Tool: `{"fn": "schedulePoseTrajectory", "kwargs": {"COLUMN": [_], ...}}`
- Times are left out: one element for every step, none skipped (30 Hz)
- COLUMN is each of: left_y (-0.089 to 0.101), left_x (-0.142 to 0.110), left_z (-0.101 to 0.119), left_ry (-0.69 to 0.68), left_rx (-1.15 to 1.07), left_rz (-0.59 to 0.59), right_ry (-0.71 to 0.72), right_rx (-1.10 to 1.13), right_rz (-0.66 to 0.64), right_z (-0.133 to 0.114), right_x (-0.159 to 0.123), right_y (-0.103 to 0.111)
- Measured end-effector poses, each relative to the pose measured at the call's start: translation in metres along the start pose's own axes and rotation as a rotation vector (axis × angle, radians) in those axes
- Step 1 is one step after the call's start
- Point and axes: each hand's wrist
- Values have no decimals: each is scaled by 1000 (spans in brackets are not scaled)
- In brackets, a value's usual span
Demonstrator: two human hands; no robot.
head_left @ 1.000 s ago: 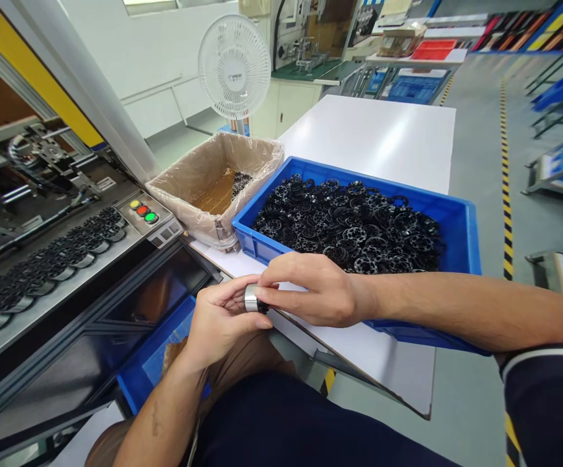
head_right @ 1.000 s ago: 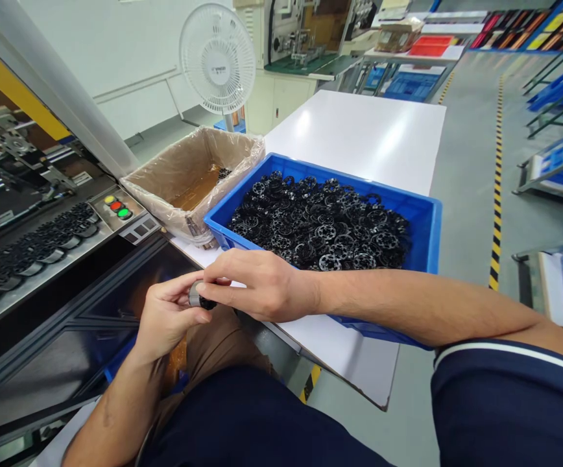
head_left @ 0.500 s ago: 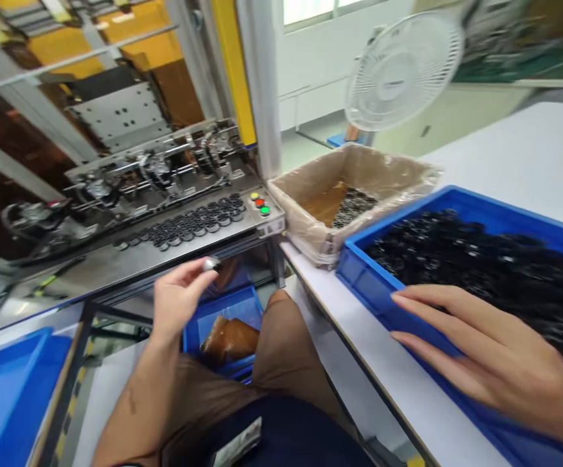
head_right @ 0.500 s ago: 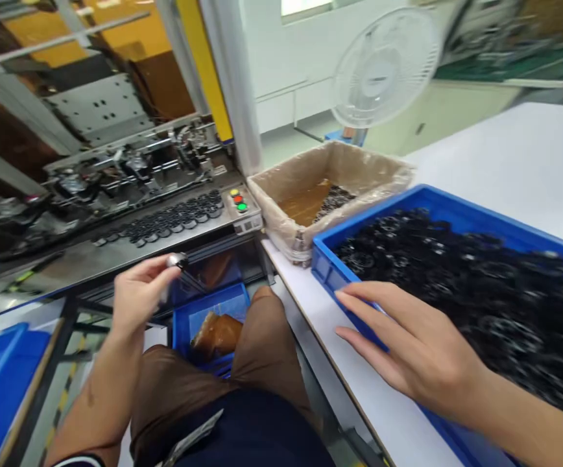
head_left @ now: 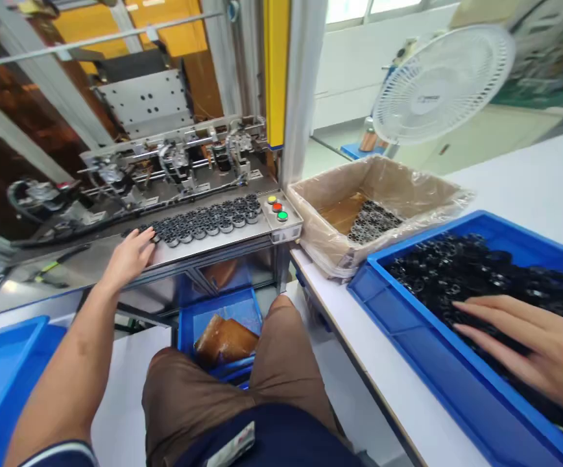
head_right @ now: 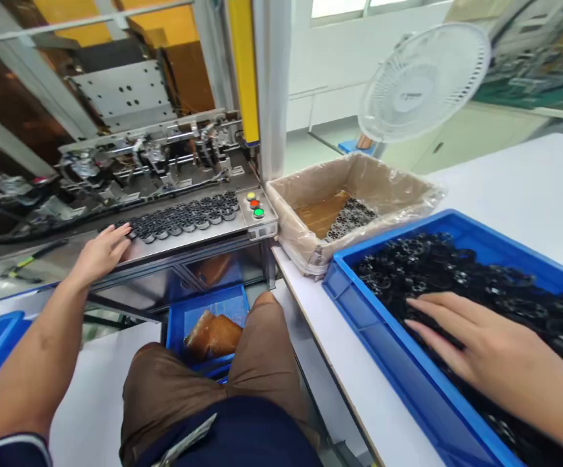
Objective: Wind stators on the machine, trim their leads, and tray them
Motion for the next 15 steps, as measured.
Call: {"fn": "schedulePoseTrajectory", "kwargs": {"left_y": [3, 6, 9, 9, 7, 2, -6, -18, -34, -52, -74, -97, -122, -146, -169], "left_x": [-1, 0, 4, 12, 24, 37, 51, 65, 77, 86, 93, 98, 100, 99, 96], "left_z": [2, 7, 17, 33, 56, 86, 122, 163, 207, 251, 293, 331, 362, 388, 408], "left_ry": [-23, -49, -84, -130, -216, -334, -464, -590, -694, -779, -843, -890, -938, -980, -1027], "left_rx": [5, 12, 14, 13, 30, 15, -9, -26, -27, 20, 54, 81, 120, 169, 222], "left_rz": [-16, -29, -42, -16, 16, 36, 13, -23, -61, -152, -245, -312, -397, -487, -591], "right_ry": [-19, -52, -91, -151, -226, -284, -330, -361, -377, -386, -390, -393, -395, -396, -393], "right_rx": [-44, -91, -100, -84, -73, -63, -55, -47, -37, -28, -21, -20, -27, -41, -56], "right_rz": [-30, -86, -151, -239, -325, -393, -445, -480, -497, -504, -505, -501, -489, -458, -424], "right_z": [5, 8, 10, 10, 9, 7, 5, 3, 1, 0, -1, -1, 0, 2, 4], "right_x": [-1, -2, -2, -2, -1, 1, 3, 5, 6, 8, 8, 8, 7, 5, 3], "right_y": [0, 0, -1, -2, -3, -4, -4, -4, -4, -3, -2, 0, 1, 2, 3]}}
Point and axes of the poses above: each hand's wrist, its own x-axis towards the middle knuckle, its own y-axis out of the back of the hand, z = x × y, and after that the axes turned 2 degrees about z, right-handed
